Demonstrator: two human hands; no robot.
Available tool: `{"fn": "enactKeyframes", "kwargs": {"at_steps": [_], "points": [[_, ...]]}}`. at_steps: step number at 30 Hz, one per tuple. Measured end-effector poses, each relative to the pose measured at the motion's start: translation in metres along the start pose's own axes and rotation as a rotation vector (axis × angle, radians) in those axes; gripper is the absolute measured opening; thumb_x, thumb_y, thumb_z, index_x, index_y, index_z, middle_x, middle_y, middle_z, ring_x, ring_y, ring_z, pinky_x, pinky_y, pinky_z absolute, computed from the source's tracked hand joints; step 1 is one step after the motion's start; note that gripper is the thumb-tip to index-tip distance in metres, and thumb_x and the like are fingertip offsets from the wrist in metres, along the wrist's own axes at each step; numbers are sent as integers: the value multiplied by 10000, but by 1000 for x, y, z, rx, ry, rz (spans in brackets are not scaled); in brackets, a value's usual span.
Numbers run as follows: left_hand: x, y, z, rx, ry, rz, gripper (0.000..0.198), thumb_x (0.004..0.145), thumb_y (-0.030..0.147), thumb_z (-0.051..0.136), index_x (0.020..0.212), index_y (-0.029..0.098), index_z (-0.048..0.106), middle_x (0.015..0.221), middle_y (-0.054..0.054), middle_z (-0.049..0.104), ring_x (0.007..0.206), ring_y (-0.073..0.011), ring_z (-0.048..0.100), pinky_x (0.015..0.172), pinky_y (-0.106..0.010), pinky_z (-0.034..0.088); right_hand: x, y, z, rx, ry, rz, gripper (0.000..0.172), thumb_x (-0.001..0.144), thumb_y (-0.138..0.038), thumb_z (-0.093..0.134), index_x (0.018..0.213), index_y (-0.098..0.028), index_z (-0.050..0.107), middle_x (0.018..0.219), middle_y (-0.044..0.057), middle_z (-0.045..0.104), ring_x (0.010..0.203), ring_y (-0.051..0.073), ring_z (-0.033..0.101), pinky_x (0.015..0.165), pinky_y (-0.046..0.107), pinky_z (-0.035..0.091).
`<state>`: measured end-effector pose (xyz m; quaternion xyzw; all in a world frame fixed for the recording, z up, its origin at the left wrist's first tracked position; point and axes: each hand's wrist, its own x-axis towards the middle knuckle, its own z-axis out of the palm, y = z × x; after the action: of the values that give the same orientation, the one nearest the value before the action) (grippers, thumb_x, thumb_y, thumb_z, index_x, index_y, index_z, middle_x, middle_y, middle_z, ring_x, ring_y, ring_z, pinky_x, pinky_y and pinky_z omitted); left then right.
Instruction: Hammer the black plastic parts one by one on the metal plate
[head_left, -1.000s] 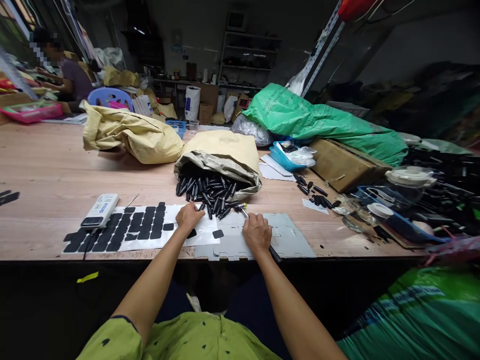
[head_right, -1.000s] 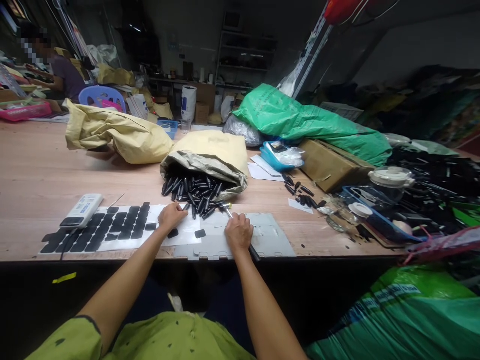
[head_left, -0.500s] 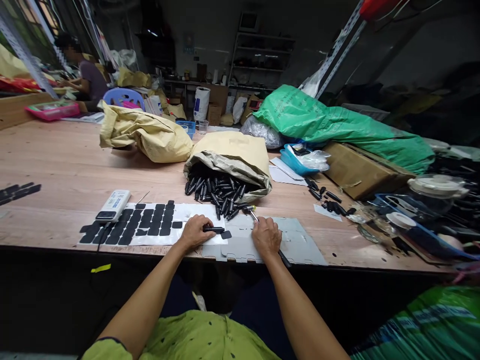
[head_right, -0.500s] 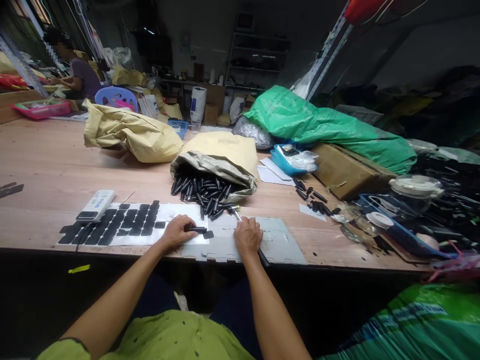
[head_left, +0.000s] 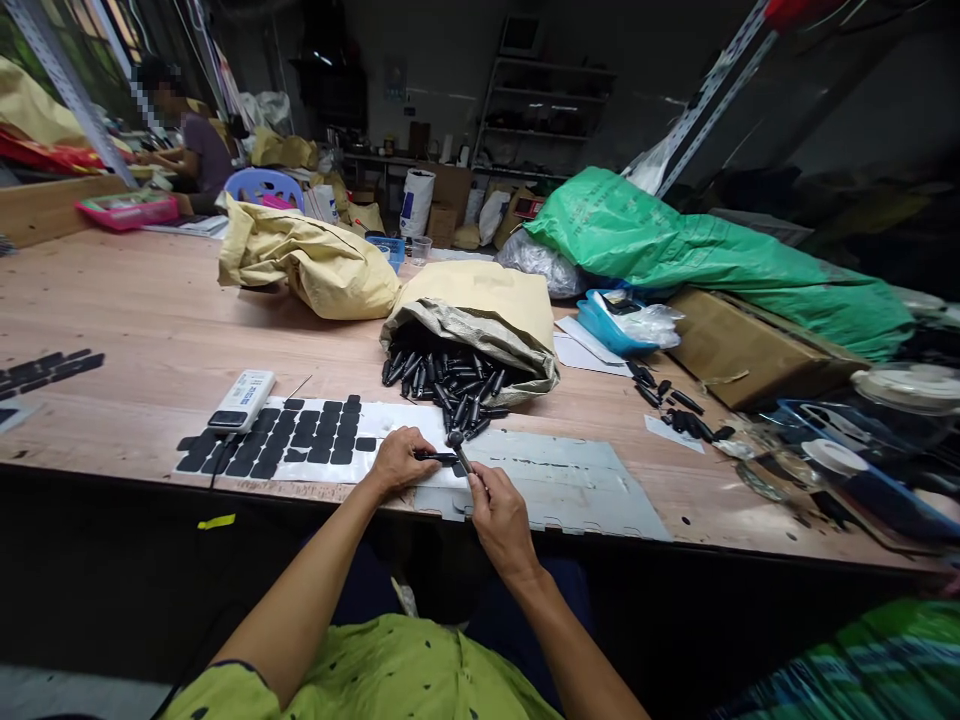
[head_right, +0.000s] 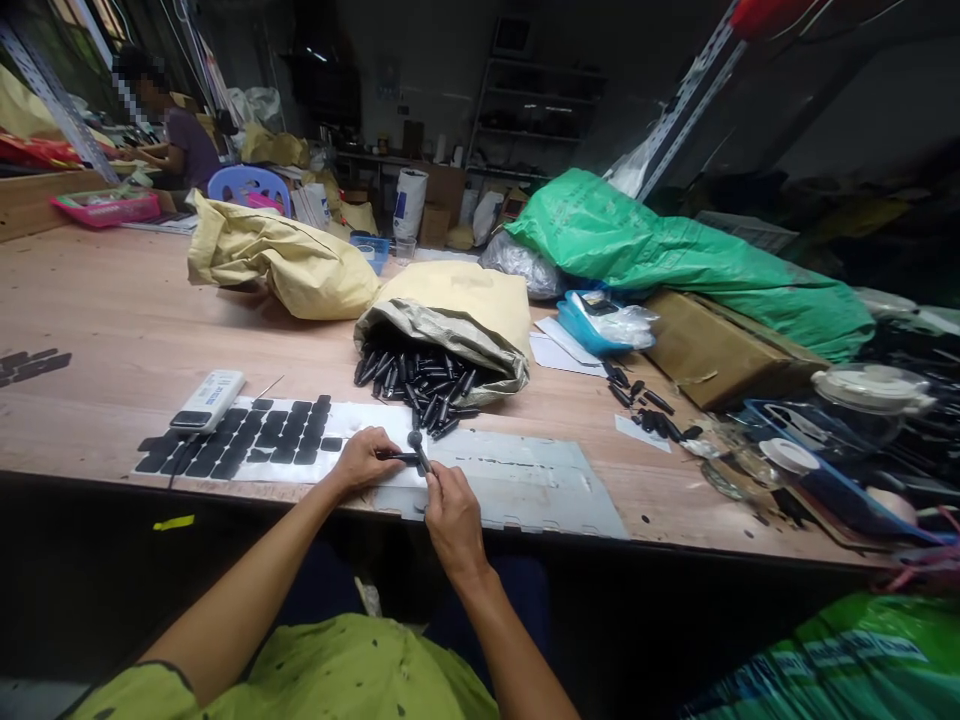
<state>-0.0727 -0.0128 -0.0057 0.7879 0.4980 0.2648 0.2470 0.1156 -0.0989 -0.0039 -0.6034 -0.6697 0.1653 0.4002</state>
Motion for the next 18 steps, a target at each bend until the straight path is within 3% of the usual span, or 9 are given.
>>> {"fn": "enactKeyframes", "kwargs": {"at_steps": [10,18], "points": [[0,-7,7,-34,59,34,80,718,237,782,784,193,771,709,-2,613,736,-150,535,684,-267,388,-9,-2,8,-117,-30,-64,326,985,-305,385,1097,-179,664,918,68,652,825,169,621,766,282,495],[0,-5,6,-31,53,13,91,703,250,786,781,204,779,716,-3,627,747,-155,546,697,-274,395,-5,0,0,-68,52,-4,338,991,-337,391,1126,-169,652,979,80,654,894,175,623,836,305,497]]}}
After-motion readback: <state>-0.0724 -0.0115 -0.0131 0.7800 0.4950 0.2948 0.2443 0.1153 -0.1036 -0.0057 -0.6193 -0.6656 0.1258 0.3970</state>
